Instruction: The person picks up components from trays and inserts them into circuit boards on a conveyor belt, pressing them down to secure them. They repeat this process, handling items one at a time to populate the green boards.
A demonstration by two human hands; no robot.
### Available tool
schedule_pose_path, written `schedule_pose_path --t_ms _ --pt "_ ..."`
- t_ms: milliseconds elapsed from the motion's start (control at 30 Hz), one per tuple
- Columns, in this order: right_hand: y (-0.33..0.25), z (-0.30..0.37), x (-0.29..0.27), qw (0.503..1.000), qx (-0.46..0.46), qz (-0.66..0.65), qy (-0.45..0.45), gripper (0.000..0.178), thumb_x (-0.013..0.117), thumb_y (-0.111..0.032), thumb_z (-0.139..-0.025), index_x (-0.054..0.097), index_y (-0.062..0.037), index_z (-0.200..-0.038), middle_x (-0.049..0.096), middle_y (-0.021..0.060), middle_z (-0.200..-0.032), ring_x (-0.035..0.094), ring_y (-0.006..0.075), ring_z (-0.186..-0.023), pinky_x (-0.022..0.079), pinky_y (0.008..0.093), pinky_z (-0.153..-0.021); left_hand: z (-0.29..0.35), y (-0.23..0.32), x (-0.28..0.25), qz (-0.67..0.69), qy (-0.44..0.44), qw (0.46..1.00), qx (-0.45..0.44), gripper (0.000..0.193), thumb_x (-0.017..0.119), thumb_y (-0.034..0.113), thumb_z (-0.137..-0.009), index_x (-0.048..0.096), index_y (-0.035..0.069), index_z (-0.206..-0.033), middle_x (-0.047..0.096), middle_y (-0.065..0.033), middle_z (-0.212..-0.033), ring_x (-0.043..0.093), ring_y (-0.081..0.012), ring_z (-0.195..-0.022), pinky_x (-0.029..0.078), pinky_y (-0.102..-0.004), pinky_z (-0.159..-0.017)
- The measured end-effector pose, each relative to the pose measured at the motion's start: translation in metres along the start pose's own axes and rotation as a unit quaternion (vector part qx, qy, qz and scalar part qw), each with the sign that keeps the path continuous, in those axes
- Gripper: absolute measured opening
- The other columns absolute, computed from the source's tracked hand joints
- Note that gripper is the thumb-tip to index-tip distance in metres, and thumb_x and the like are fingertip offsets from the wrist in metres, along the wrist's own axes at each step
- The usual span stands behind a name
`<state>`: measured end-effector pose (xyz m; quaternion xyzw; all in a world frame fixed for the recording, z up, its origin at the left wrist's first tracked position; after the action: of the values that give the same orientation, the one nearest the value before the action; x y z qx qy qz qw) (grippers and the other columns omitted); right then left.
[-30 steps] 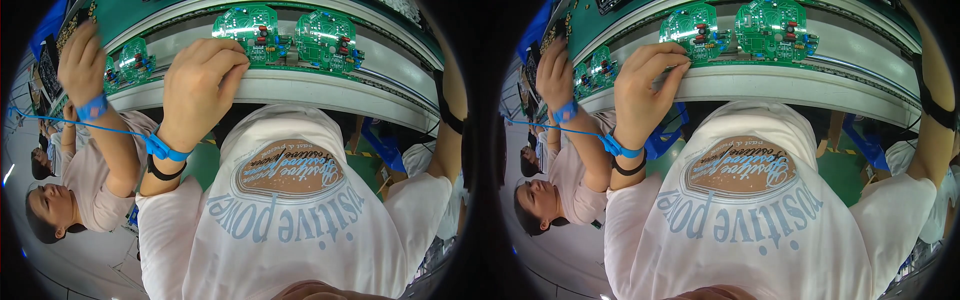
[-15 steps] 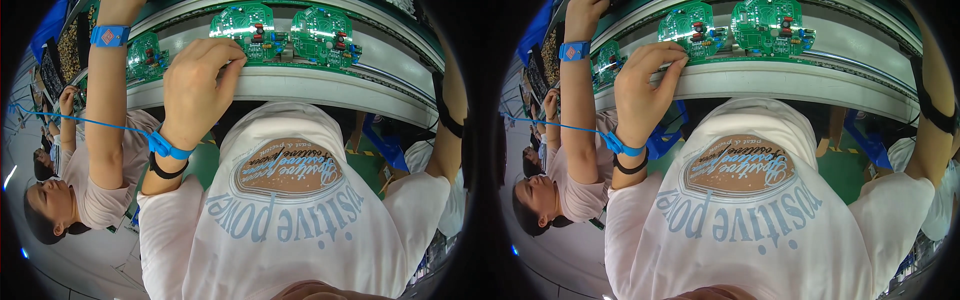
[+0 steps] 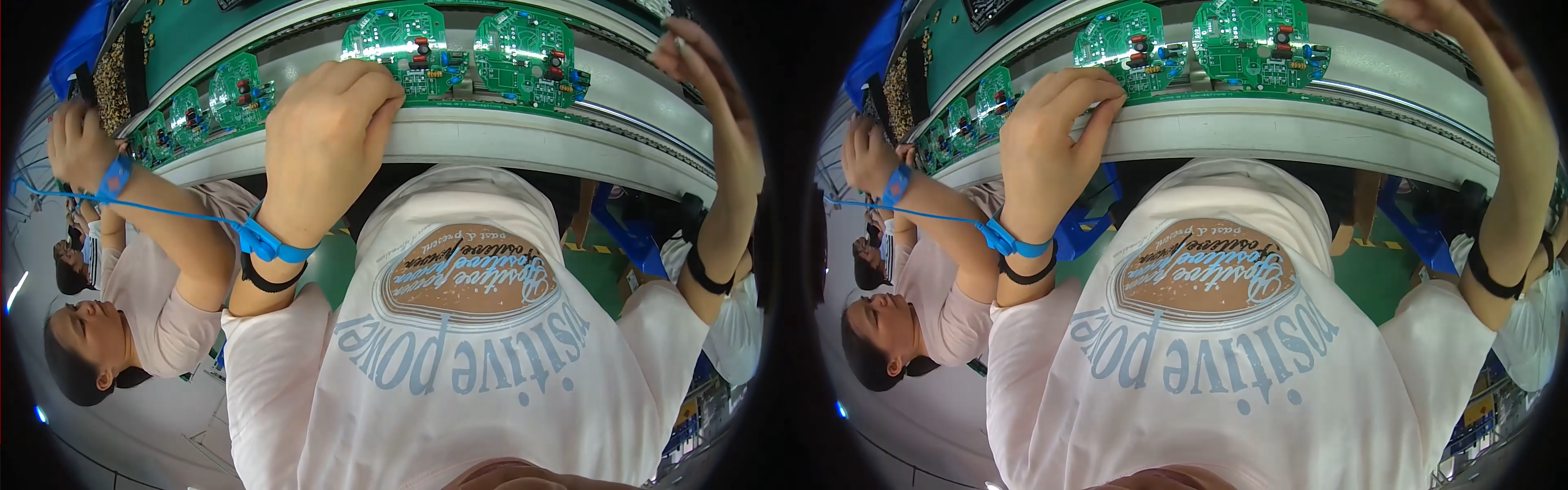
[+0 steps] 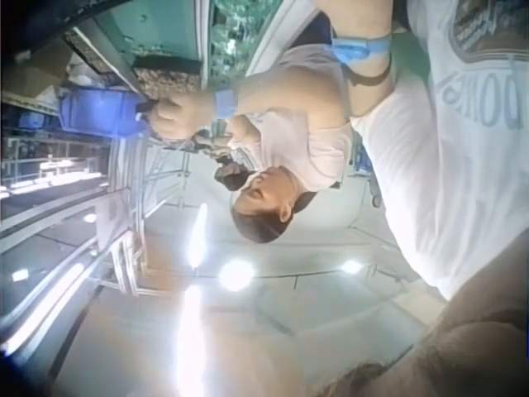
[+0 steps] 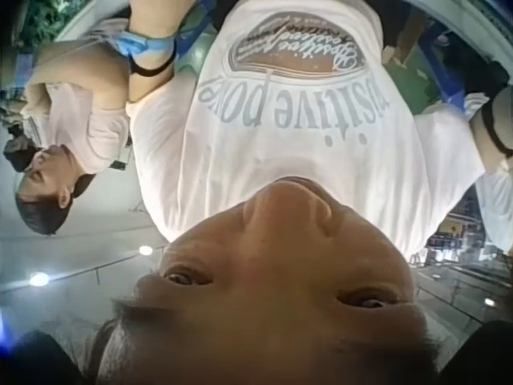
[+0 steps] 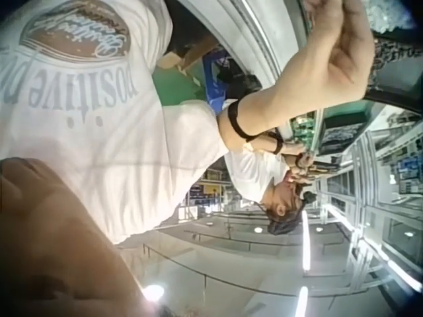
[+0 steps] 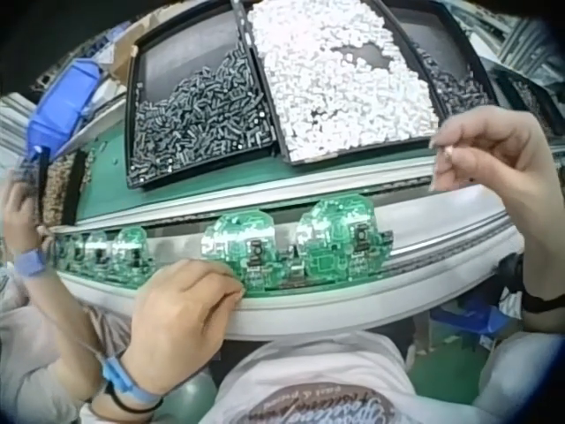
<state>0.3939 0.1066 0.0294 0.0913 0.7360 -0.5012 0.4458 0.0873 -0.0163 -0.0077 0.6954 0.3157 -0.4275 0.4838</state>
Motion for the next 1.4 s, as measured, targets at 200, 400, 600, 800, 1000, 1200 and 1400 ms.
schedule_pose_path --t_ms 200,400,600,800,1000,1200,1400 --pt "-0.007 0.044 0.028 0.979 0.085 -0.184 0.018 0.025 0.055 0.003 -0.104 0.065 0.0064 -0.127 0.072 0.0138 -0.112 0.072 0.0192 -0.103 0.055 0.0315 -0.094 -0.006 0.011 -0.002 -0.073 -0.063 0.995 0.022 0.012 0.078 0.008 -0.083 0.074 0.007 -0.095 0.073 -0.0068 -0.096 0.069 -0.0306 -0.085 0.054 -0.0385 -0.071" --pt "-0.028 0.045 0.052 0.954 0.088 -0.278 0.07 0.024 0.059 0.007 -0.1 0.065 0.0086 -0.123 0.073 0.0132 -0.106 0.072 0.021 -0.104 0.055 0.0305 -0.094 -0.05 0.021 -0.022 -0.063 -0.04 0.994 0.082 0.012 0.075 0.006 -0.082 0.072 0.006 -0.093 0.07 -0.0052 -0.09 0.067 -0.0287 -0.082 0.053 -0.0395 -0.071" --pt "-0.035 0.034 0.073 0.944 0.084 -0.293 0.126 0.019 0.064 0.007 -0.096 0.069 0.0065 -0.115 0.075 0.0072 -0.104 0.075 0.0165 -0.097 0.056 0.0258 -0.085 -0.149 0.025 -0.006 -0.098 0.034 0.973 0.207 0.011 0.069 0.006 -0.09 0.075 0.003 -0.1 0.07 -0.0123 -0.091 0.07 -0.0304 -0.086 0.057 -0.0367 -0.075" --pt "-0.03 0.042 0.078 0.937 0.125 -0.284 0.161 0.017 0.068 0.007 -0.093 0.07 0.0036 -0.11 0.076 0.0086 -0.103 0.076 0.017 -0.097 0.057 0.0268 -0.083 -0.191 0.017 0.024 -0.078 0.038 0.957 0.278 0.009 0.069 0.01 -0.088 0.075 0.004 -0.091 0.068 -0.0121 -0.086 0.069 -0.0334 -0.087 0.056 -0.042 -0.076" --pt "-0.061 0.013 0.096 0.986 -0.015 -0.042 0.158 0.014 0.073 0.003 -0.091 0.072 -0.0002 -0.104 0.074 0.0071 -0.109 0.072 0.0186 -0.088 0.056 0.029 -0.077 -0.202 0.015 0.006 0.005 0.149 0.936 0.319 0.011 0.072 0.01 -0.089 0.076 0.0 -0.092 0.072 -0.0152 -0.086 0.07 -0.0319 -0.081 0.057 -0.0396 -0.074" --pt "-0.057 0.001 0.121 0.988 -0.018 0.041 0.148 0.016 0.076 -0.002 -0.087 0.073 -0.0053 -0.103 0.068 0.0057 -0.108 0.068 0.0266 -0.083 0.054 0.0328 -0.072 -0.17 0.021 -0.034 0.131 0.11 0.966 0.192 0.013 0.072 0.007 -0.093 0.073 -0.006 -0.097 0.072 -0.0142 -0.081 0.071 -0.0213 -0.074 0.056 -0.0302 -0.069" --pt "-0.056 0.0 0.116 0.99 0.011 0.055 0.128 0.015 0.077 -0.004 -0.087 0.073 -0.0049 -0.102 0.069 0.0058 -0.107 0.069 0.0263 -0.084 0.055 0.0343 -0.071 -0.112 -0.004 -0.052 0.19 0.048 0.981 -0.001 0.013 0.072 0.005 -0.093 0.072 -0.004 -0.101 0.073 -0.0126 -0.088 0.071 -0.0206 -0.079 0.056 -0.0296 -0.073"
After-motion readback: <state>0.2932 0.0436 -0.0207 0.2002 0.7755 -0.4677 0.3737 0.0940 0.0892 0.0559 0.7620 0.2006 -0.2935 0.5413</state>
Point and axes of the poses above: each hand's wrist, its own z-axis away from the middle knuckle, its own x-axis out of the palm, y = z × x, the point moved 6 cm from there along -z, towards the middle knuckle
